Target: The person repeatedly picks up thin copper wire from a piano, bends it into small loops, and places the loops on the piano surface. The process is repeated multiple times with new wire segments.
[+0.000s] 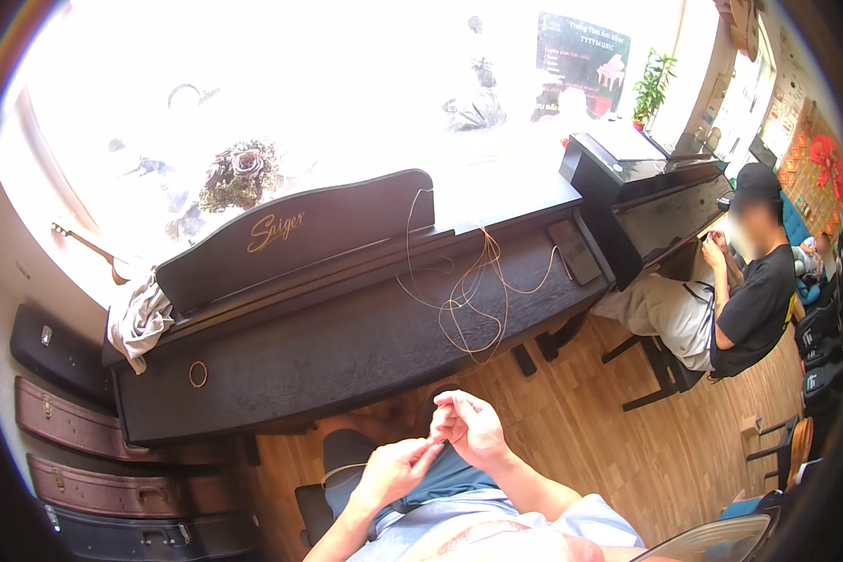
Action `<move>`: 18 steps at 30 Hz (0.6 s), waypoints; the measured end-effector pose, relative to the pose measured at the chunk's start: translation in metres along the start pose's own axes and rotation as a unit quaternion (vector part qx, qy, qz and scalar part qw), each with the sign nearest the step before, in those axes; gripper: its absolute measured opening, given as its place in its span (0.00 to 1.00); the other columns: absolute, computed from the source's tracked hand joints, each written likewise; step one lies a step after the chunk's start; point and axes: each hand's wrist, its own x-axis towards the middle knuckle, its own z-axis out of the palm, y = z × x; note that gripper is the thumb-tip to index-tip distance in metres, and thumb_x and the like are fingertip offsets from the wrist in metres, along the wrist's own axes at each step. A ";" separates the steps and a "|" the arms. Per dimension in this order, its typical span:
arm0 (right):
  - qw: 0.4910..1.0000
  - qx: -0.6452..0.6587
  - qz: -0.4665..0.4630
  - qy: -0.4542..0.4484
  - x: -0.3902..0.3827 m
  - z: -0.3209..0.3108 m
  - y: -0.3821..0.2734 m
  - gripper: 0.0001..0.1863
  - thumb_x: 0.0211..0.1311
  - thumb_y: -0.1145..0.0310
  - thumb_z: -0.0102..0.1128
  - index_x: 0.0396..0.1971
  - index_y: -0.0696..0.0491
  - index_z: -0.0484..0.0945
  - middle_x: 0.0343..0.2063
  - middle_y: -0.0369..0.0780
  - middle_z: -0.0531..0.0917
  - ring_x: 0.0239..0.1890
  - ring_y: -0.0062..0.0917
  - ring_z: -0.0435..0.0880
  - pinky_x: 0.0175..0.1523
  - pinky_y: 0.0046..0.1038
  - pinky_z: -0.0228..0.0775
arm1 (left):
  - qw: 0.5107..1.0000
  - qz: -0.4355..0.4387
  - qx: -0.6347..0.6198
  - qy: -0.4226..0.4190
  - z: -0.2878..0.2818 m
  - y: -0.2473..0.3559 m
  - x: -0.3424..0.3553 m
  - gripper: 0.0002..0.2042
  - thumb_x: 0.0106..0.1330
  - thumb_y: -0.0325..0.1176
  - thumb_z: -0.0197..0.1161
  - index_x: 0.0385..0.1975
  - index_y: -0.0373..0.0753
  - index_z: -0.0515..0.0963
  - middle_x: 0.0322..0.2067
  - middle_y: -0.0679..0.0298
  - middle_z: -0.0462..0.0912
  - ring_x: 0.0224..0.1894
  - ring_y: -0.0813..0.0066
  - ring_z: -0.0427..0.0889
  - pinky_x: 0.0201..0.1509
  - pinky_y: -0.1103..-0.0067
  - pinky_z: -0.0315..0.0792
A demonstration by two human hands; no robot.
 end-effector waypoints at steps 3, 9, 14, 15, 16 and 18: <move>0.988 -0.144 -0.061 0.001 -0.004 -0.004 0.010 0.18 0.80 0.64 0.40 0.49 0.63 0.74 0.44 0.52 0.84 0.49 0.41 0.86 0.57 0.41 0.79 | 0.995 -0.017 -0.009 -0.102 0.007 -0.004 -0.002 0.09 0.69 0.37 0.64 0.36 0.38 0.84 0.28 0.55 0.84 0.27 0.61 0.83 0.34 0.72 0.76; 0.857 -0.511 -0.007 -0.061 -0.015 0.001 -0.004 0.15 0.79 0.66 0.42 0.47 0.60 0.76 0.43 0.46 0.86 0.43 0.31 0.88 0.50 0.29 0.79 | 0.988 -0.039 -0.047 -0.144 -0.013 -0.014 -0.009 0.08 0.69 0.37 0.62 0.39 0.42 0.85 0.28 0.55 0.85 0.29 0.57 0.84 0.35 0.70 0.77; 0.783 -0.578 0.135 -0.187 -0.012 -0.007 -0.020 0.16 0.78 0.62 0.44 0.49 0.56 0.78 0.27 0.41 0.82 0.30 0.21 0.81 0.39 0.27 0.74 | 0.988 -0.077 -0.054 -0.121 -0.051 -0.005 -0.008 0.07 0.67 0.32 0.66 0.40 0.38 0.86 0.32 0.59 0.89 0.29 0.73 0.85 0.37 0.80 0.78; 0.773 -0.572 0.153 -0.230 -0.011 -0.007 -0.023 0.17 0.78 0.61 0.44 0.49 0.56 0.78 0.25 0.40 0.81 0.28 0.21 0.78 0.39 0.26 0.72 | 0.988 -0.074 -0.062 -0.122 -0.054 -0.006 -0.008 0.07 0.67 0.32 0.66 0.40 0.38 0.86 0.32 0.59 0.89 0.30 0.73 0.86 0.37 0.80 0.78; 0.770 -0.556 0.215 -0.229 -0.015 0.008 -0.026 0.19 0.78 0.58 0.42 0.48 0.56 0.78 0.20 0.35 0.73 0.24 0.20 0.69 0.36 0.26 0.66 | 0.987 -0.073 -0.070 -0.123 -0.056 -0.008 -0.009 0.07 0.67 0.32 0.66 0.40 0.38 0.86 0.32 0.59 0.89 0.30 0.73 0.86 0.37 0.80 0.78; 0.797 -0.476 0.235 -0.287 -0.014 -0.006 -0.011 0.20 0.79 0.56 0.42 0.44 0.56 0.79 0.20 0.32 0.70 0.24 0.17 0.65 0.34 0.24 0.62 | 0.981 -0.089 -0.088 -0.146 -0.061 -0.011 -0.011 0.08 0.67 0.31 0.66 0.40 0.36 0.86 0.32 0.59 0.89 0.31 0.77 0.85 0.38 0.82 0.78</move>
